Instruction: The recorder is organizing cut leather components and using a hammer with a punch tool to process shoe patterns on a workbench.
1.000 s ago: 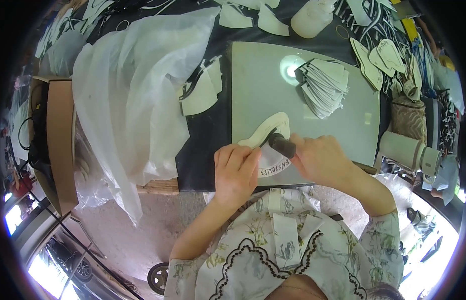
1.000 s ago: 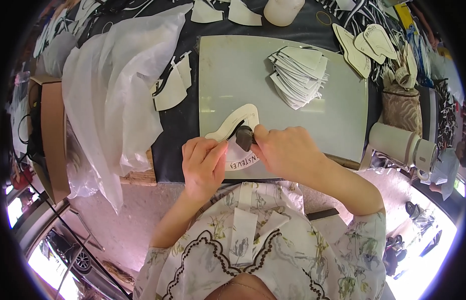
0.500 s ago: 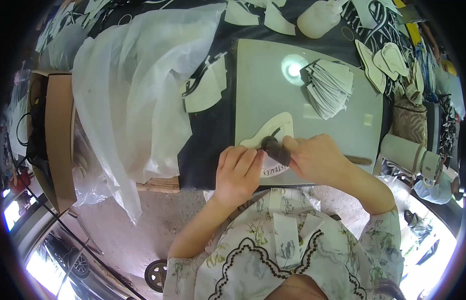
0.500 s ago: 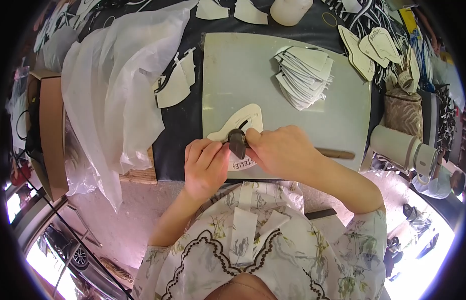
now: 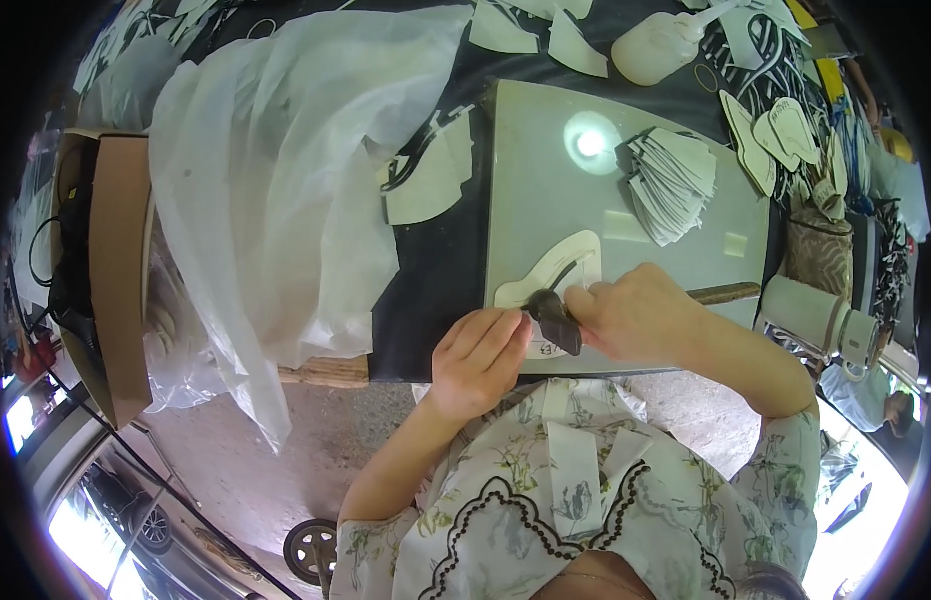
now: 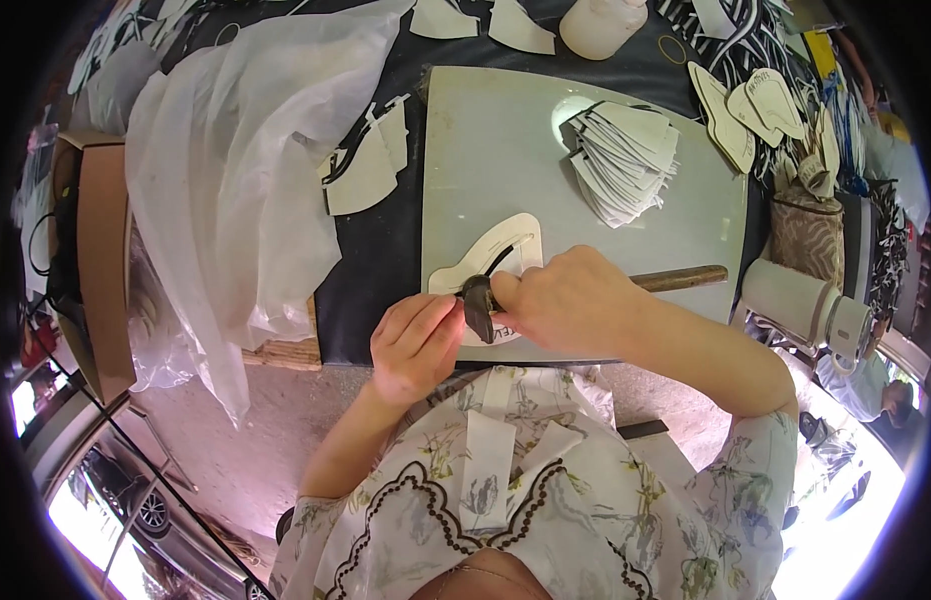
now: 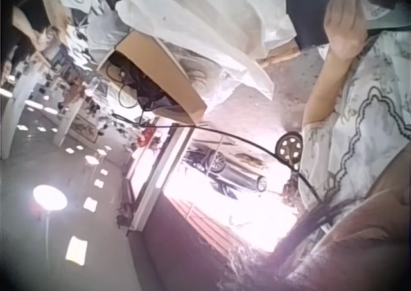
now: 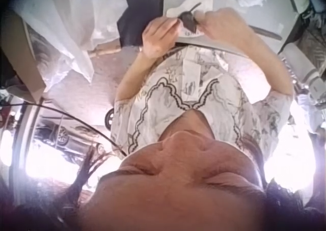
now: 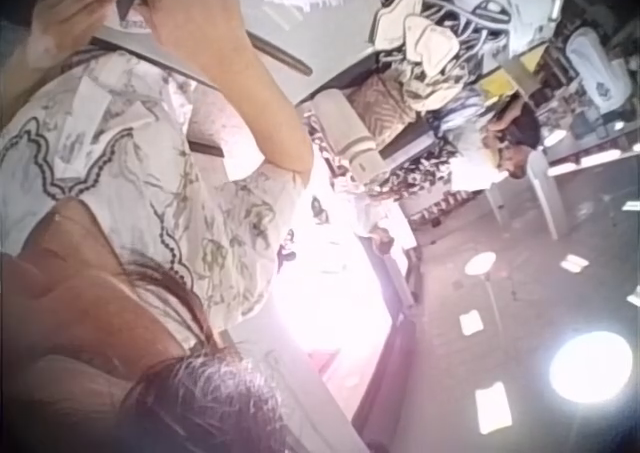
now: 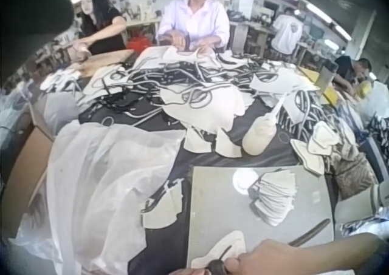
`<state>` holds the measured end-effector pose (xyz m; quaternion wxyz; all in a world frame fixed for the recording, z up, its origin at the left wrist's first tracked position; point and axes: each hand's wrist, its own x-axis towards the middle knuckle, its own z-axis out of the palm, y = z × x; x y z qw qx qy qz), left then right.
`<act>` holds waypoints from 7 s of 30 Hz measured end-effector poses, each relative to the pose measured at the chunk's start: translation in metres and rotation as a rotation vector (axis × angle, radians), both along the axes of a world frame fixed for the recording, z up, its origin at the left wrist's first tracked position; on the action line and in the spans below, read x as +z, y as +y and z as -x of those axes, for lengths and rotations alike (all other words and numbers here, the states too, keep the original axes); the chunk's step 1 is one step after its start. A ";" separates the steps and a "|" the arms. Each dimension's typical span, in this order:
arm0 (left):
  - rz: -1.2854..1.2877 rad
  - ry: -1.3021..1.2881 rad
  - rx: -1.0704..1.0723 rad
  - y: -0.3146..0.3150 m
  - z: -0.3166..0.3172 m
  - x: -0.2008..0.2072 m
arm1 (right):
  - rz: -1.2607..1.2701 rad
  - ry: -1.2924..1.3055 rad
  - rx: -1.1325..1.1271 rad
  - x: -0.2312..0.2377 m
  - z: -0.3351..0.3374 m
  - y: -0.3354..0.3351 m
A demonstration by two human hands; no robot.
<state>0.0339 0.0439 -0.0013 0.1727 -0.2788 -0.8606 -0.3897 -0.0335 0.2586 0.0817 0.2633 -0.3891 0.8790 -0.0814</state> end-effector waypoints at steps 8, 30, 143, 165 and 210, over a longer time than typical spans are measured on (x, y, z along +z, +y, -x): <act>-0.028 0.038 0.039 -0.001 -0.004 -0.007 | -0.029 0.028 -0.077 -0.002 -0.011 -0.011; -0.089 -0.044 0.058 0.003 -0.006 -0.007 | 0.157 -0.062 -0.314 -0.003 -0.017 -0.008; -0.358 -1.037 -0.057 0.017 0.062 0.044 | 1.182 -0.914 -1.145 -0.030 -0.048 0.056; -0.103 -0.840 -0.038 0.039 0.038 0.042 | 1.097 -0.848 -1.249 -0.035 -0.048 0.040; -0.034 -0.735 0.062 0.018 0.035 0.039 | 0.919 -0.460 -1.008 -0.034 -0.047 0.025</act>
